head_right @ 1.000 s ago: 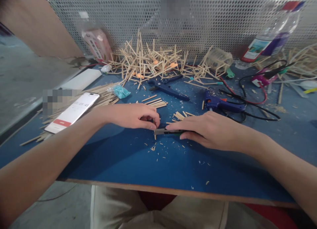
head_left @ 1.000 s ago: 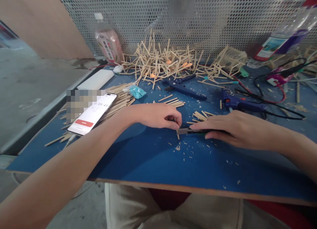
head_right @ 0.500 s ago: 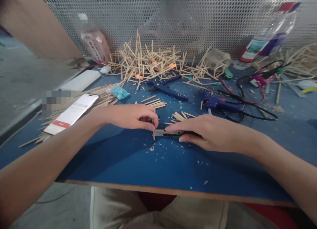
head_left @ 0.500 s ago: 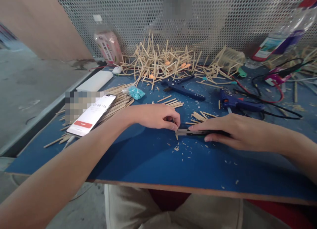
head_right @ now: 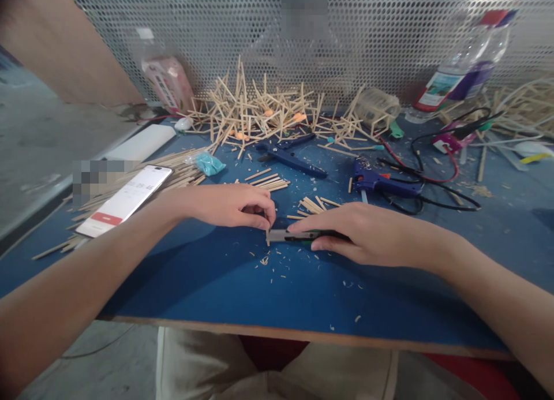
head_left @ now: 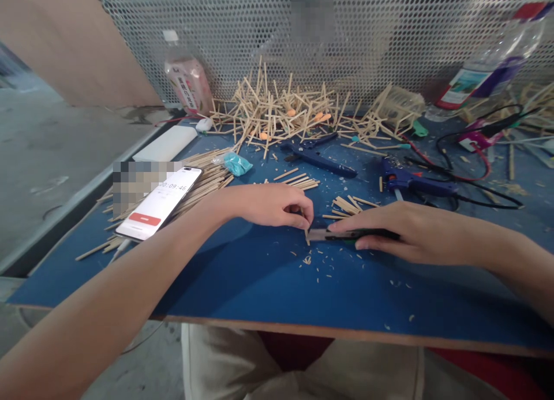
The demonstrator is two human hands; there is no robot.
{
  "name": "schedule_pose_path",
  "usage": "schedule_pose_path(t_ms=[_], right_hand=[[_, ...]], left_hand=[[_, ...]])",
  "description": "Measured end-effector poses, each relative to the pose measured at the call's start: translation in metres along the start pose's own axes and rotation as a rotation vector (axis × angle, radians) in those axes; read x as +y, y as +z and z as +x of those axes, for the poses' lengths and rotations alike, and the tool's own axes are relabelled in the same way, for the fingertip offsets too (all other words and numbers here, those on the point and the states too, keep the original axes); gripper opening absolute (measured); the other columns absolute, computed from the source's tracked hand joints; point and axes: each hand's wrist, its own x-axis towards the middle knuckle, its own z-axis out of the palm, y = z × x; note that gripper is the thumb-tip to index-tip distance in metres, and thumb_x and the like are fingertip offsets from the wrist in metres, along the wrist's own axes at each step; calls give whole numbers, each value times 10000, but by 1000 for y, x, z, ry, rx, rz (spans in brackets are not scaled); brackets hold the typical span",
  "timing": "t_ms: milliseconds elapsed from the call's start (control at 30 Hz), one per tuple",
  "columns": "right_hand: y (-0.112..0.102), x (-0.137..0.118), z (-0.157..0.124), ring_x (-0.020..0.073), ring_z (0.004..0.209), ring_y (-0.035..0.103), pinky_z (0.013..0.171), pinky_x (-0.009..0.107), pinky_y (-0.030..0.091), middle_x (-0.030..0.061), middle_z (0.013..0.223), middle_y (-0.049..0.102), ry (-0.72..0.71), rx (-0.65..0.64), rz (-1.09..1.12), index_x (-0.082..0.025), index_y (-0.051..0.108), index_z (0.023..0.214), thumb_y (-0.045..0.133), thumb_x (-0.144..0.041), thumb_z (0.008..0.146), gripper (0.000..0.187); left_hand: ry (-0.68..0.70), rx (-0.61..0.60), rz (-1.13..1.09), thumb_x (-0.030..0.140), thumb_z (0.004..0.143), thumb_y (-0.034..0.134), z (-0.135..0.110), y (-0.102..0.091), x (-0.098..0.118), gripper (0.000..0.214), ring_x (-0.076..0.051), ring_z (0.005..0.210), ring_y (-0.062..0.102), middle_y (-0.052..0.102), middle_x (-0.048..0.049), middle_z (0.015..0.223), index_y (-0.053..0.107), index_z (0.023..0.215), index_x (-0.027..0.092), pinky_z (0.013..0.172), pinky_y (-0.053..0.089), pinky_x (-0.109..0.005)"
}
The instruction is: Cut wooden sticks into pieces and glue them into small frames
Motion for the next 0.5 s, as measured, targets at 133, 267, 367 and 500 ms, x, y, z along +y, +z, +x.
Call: schedule_pose_path(t_ms=[133, 267, 367, 500], right_hand=[[0, -2, -1, 194, 1096, 685, 883, 301, 550, -45, 1300, 676, -21, -2, -2, -411, 524, 1401, 584, -210, 927, 518], [-1, -3, -2, 201, 1104, 682, 906, 317, 546, -43, 1295, 678, -47, -1, -11, -403, 538, 1391, 588, -209, 920, 512], [-1, -2, -3, 200, 1093, 686, 883, 316, 548, -44, 1289, 682, -48, -14, -52, -410, 528, 1398, 566, -213, 934, 505], [1, 2, -2, 196, 1019, 712, 809, 294, 551, -42, 1252, 703, -41, 36, -90, -411, 530, 1396, 551, -239, 951, 478]], left_hand=[[-5, -14, -28, 373, 935, 497, 0, 0, 0, 256, -141, 864, 585, 665, -20, 1052, 675, 1044, 226, 711, 403, -244], [-27, -12, -31, 388, 933, 502, 0, 0, 0, 261, -142, 845, 582, 662, -21, 1037, 672, 1045, 225, 692, 402, -247], [-24, -11, -35, 387, 935, 504, 0, 0, 0, 256, -139, 851, 581, 662, -18, 1045, 669, 1046, 225, 695, 404, -243], [-18, -13, -33, 361, 933, 511, 0, -1, 0, 235, -137, 864, 585, 665, -17, 1061, 667, 1045, 225, 706, 405, -242]])
